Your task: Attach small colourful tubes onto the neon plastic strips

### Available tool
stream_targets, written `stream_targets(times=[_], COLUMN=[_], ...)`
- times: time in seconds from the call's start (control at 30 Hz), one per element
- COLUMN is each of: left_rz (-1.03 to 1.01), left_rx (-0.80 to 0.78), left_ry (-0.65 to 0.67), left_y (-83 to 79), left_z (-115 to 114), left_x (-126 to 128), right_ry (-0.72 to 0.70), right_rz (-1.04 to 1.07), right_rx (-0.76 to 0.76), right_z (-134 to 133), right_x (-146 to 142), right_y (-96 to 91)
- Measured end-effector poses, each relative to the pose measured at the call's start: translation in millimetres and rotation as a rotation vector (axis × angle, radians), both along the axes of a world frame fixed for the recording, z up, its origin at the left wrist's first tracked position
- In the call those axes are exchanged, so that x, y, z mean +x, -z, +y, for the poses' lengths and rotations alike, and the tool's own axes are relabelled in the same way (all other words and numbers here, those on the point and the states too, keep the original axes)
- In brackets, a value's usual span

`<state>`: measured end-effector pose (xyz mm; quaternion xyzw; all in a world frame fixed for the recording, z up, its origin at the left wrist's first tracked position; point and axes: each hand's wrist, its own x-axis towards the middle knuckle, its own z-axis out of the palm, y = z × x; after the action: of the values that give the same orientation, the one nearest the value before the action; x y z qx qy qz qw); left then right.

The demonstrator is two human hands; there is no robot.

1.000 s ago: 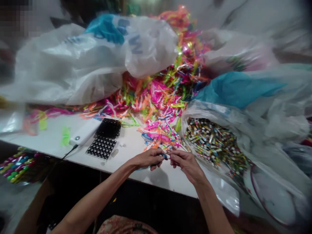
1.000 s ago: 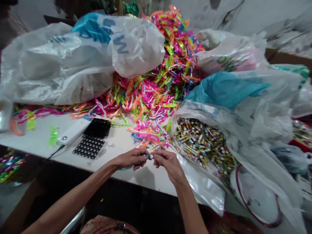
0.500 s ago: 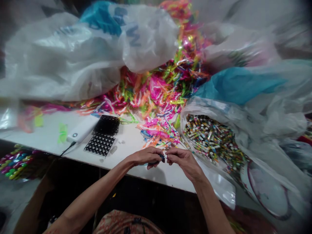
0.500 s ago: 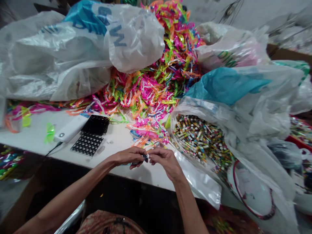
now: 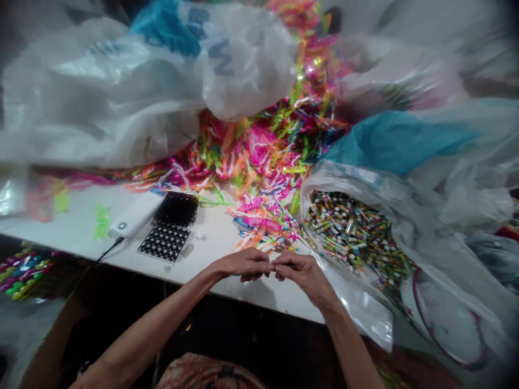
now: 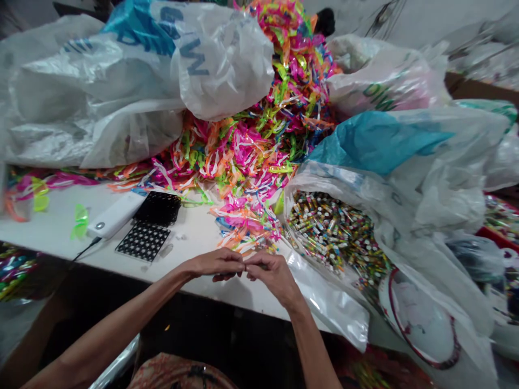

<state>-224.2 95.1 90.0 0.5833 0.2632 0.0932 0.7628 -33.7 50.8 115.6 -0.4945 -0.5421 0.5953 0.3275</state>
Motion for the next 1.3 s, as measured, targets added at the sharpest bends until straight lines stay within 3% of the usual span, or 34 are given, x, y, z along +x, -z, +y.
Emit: stream_targets(times=[0.13,0.43,0.5,0.6,0.7,0.77,0.83,0.93,1.1,1.3], left_rz=[0.011,0.0,0.014,0.124,0.302,0.513,0.739,0.803,0.779,0.708], left_rx=[0.042,0.12,0.275,0.719,1.077,1.232,1.323,1.35,1.409,1.502], left_ry=[0.026,0.075,0.085,0.08,-0.124,-0.264,-0.206,-0.055,0.004,-0.097], left_y=[3.4,0.6,-1.5,-9.4,-15.1,-11.7,-2.4,15.2,32.7,39.2], left_z=[0,20,25,39,69,96,124,159,189,192], left_x=[-2,-5,-2,4,11,15,18,18,-1,-23], right_ry=[-0.004,0.073,0.08,0.105,0.304,0.352,0.217,0.031,0.1,0.214], right_rz=[-0.078,0.015,-0.058,-0.247,-0.559,-0.818,-1.025,-1.179,-1.23,-1.338], right_rx=[0.036,0.068,0.124,0.262,0.515,0.713,0.833,0.884,0.927,0.894], right_z=[-5,-1,5,18,31,33,31,25,22,34], right_x=[-2,-13,-9,2,11,8,-1,-18,-23,-11], right_y=[7.5,14.3,14.2,19.2,33.8,47.0,60.3,76.1,88.6,99.6])
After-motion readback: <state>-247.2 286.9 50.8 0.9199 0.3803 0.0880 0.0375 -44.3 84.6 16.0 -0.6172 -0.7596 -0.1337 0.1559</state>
